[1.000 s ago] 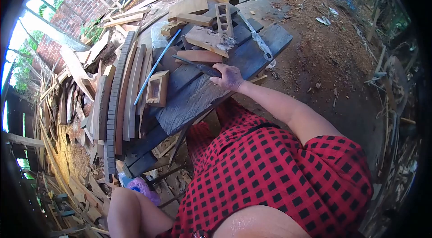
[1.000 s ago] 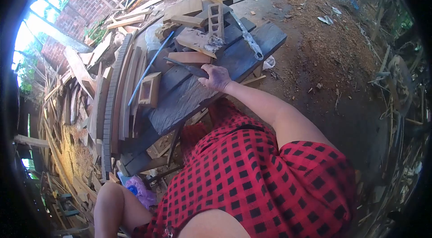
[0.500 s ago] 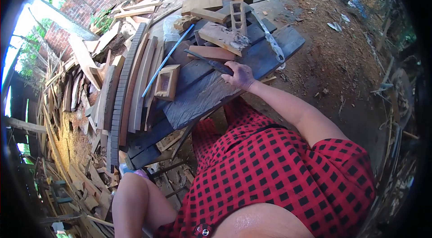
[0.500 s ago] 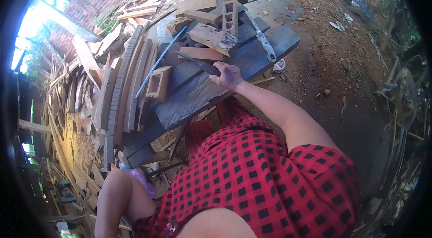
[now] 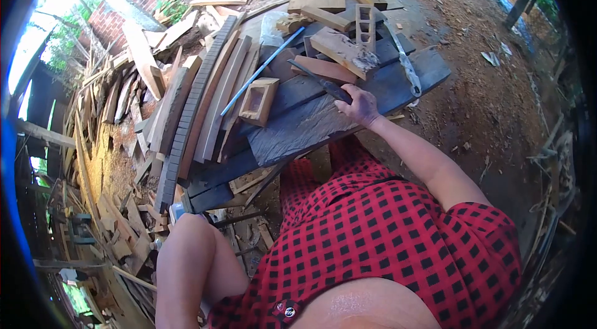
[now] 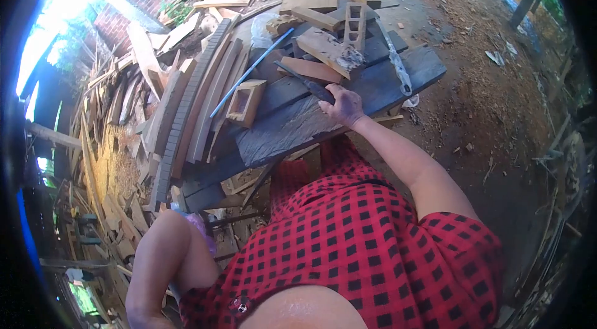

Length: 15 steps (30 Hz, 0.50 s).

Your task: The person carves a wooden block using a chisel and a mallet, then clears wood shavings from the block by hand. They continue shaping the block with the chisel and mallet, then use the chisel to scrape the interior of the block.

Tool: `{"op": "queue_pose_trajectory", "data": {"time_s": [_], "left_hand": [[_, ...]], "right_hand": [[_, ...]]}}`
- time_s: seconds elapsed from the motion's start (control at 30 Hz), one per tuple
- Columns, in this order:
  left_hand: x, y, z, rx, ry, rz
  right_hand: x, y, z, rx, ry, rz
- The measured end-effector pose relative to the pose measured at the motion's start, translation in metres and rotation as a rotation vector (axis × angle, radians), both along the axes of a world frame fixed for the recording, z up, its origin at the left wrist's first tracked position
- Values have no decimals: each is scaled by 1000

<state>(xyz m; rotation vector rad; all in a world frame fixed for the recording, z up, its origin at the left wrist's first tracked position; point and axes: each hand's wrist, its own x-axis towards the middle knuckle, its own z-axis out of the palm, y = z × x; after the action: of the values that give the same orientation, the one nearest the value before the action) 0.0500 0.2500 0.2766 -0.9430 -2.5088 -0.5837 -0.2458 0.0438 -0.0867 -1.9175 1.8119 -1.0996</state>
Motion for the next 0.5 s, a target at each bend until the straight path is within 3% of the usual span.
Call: {"op": "queue_pose_trajectory", "data": {"time_s": [0.5], "left_hand": [[-8, 10, 0, 100, -67, -55]], "right_hand": [[1, -1, -3, -25, -23, 4]]}}
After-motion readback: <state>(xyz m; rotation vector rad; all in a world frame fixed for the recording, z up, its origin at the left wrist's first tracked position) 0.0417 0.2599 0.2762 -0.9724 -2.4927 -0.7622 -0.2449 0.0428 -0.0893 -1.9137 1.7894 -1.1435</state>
